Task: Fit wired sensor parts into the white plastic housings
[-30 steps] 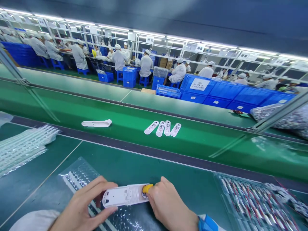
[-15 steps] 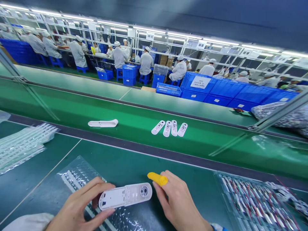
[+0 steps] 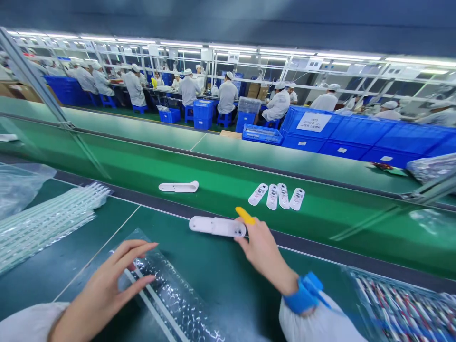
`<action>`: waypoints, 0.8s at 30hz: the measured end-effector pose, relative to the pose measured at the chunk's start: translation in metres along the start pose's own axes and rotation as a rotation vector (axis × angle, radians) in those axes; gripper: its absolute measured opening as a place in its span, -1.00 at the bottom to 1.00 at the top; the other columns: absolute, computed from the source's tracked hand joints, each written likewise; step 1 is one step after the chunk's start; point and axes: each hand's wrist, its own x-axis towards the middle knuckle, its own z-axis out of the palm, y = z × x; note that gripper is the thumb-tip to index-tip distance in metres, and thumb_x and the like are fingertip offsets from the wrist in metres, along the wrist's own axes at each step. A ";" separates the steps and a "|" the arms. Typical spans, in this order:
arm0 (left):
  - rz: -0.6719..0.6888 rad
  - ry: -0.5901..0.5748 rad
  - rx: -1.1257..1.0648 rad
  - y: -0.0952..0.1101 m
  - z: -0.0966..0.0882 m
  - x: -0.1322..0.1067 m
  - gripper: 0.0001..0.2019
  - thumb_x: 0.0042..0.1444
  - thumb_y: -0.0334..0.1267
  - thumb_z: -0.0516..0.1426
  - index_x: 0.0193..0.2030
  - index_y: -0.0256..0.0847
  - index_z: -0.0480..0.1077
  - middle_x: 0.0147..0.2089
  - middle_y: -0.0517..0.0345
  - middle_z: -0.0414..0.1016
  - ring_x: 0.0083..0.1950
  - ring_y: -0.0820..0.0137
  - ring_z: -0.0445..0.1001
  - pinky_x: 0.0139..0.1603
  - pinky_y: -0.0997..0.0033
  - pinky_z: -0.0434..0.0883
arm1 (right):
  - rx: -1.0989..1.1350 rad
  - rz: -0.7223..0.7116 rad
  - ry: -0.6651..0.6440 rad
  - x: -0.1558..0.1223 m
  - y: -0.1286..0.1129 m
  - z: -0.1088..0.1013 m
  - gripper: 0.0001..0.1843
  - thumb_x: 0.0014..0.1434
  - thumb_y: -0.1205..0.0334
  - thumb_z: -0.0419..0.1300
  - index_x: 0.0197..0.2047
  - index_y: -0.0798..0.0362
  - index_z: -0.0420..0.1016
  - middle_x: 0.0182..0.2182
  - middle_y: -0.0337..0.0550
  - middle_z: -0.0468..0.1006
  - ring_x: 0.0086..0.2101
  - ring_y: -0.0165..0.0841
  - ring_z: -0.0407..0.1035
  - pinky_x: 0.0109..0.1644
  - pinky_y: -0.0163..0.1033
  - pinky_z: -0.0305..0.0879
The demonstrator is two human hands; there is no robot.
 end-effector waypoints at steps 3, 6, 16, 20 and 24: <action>-0.137 0.101 0.133 -0.035 -0.016 0.002 -0.57 0.06 0.05 -0.01 0.02 -0.09 0.20 -0.02 0.03 0.26 -0.13 0.17 0.39 -0.17 0.19 0.38 | -0.071 0.044 0.009 0.034 0.020 -0.002 -0.74 0.04 0.35 0.12 -0.15 0.09 0.39 -0.19 -0.04 0.49 -0.19 -0.16 0.36 -0.11 -0.05 0.25; -0.309 0.130 0.203 -0.064 -0.025 0.004 -0.48 -0.05 0.15 0.01 -0.09 -0.23 0.26 -0.12 -0.05 0.29 -0.10 0.07 0.34 -0.15 0.10 0.36 | -0.082 0.051 0.012 0.049 0.037 0.000 -0.77 0.01 0.37 0.13 -0.20 0.11 0.43 -0.24 -0.01 0.52 -0.24 -0.13 0.39 -0.15 -0.05 0.27; -0.350 0.061 0.113 -0.061 -0.007 0.005 -0.71 -0.12 0.04 0.12 -0.38 -0.13 0.35 -0.29 0.14 0.31 -0.24 0.20 0.38 -0.20 0.20 0.35 | 0.184 -0.069 0.068 -0.009 -0.017 0.014 -0.70 0.09 0.28 0.07 -0.06 0.01 0.29 -0.22 -0.08 0.47 -0.21 -0.25 0.38 -0.15 -0.11 0.33; -0.354 0.077 0.117 -0.059 -0.004 0.005 -0.68 -0.12 0.07 0.09 -0.38 -0.13 0.36 -0.29 0.13 0.33 -0.23 0.18 0.39 -0.19 0.18 0.34 | 0.230 -0.109 -0.072 -0.058 -0.062 0.036 -0.78 0.01 0.33 0.13 -0.22 -0.03 0.35 -0.30 -0.13 0.46 -0.33 -0.27 0.39 -0.30 -0.15 0.37; -0.352 0.120 0.099 -0.056 -0.003 0.005 -0.63 -0.14 0.09 0.09 -0.33 -0.16 0.34 -0.26 0.09 0.33 -0.23 0.16 0.39 -0.16 0.12 0.34 | 0.209 -0.083 -0.043 -0.075 -0.075 0.053 -0.80 -0.06 0.48 0.08 -0.39 -0.02 0.30 -0.43 -0.22 0.44 -0.41 -0.32 0.36 -0.40 -0.24 0.33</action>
